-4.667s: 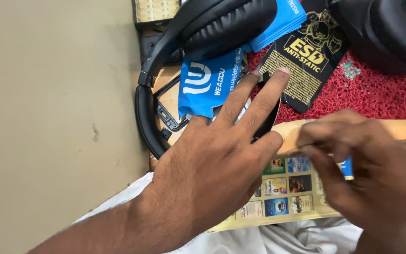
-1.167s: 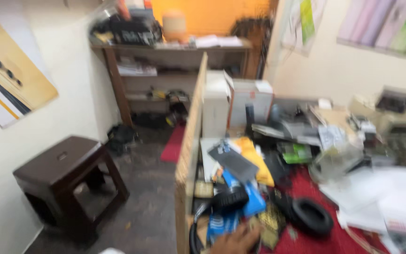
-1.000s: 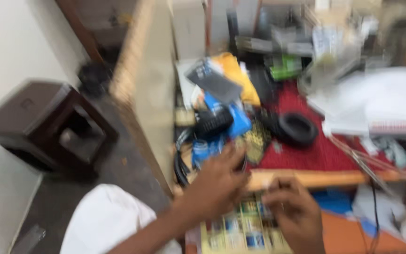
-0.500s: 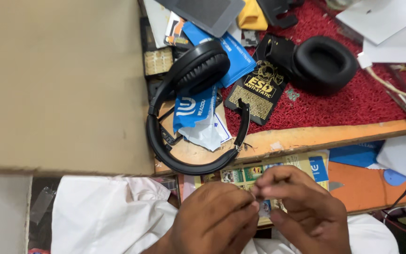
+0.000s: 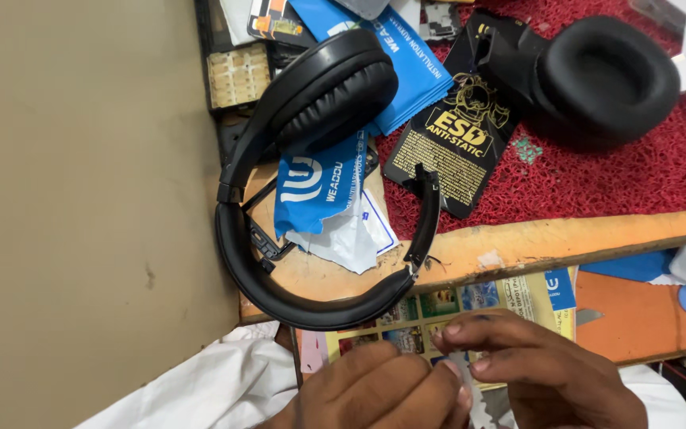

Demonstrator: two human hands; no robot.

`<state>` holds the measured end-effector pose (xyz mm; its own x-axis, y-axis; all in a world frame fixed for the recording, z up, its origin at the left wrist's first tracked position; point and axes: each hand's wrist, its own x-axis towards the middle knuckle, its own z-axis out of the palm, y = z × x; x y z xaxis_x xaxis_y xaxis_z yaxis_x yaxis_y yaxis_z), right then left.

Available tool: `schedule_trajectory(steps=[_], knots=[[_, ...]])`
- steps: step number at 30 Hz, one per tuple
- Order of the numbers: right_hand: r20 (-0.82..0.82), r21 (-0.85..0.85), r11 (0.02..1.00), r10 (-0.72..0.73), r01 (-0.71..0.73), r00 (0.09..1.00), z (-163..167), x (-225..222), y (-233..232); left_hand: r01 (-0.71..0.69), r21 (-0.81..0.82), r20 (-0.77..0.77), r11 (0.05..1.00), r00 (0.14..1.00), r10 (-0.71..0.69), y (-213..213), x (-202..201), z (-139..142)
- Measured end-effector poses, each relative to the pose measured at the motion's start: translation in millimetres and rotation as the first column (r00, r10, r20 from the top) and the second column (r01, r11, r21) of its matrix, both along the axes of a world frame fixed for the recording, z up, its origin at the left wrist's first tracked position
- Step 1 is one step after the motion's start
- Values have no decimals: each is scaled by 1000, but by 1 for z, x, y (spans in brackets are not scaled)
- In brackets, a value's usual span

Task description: The person manipulates a thin wire and a small black plastic piece near the headband of a pair of black over-ear headphones. They repeatedly thread and adjust the wire through the plastic component while seated on the floor.

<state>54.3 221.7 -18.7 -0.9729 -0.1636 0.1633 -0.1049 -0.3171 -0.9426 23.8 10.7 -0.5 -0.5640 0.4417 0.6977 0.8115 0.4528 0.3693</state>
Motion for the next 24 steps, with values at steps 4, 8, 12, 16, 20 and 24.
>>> schedule_trajectory(steps=[4, 8, 12, 16, 20, 24], knots=[[-55, 208, 978, -12, 23, 998, 11, -5, -3, 39, -153, -156, 987, 986, -63, -3, -18, 11], [-230, 587, 687, -365, 428, 902, 16, -16, -20, -159, -315, -45, 936, 987, 153, -3, -26, 41], [-419, 749, 435, -273, 500, 866, 20, -32, -30, -144, -432, -22, 890, 989, 150, -10, -47, 42], [-449, 752, 396, -277, 527, 849, 16, -36, -33, -103, -439, 21, 893, 992, 125, -10, -49, 25], [-472, 736, 436, -218, 518, 854, 4, -35, -23, -62, -413, 98, 908, 989, 112, -11, -47, 16], [-486, 765, 444, -79, 467, 871, -3, -40, -11, -58, -381, 179, 923, 974, 135, -8, -48, 16]])
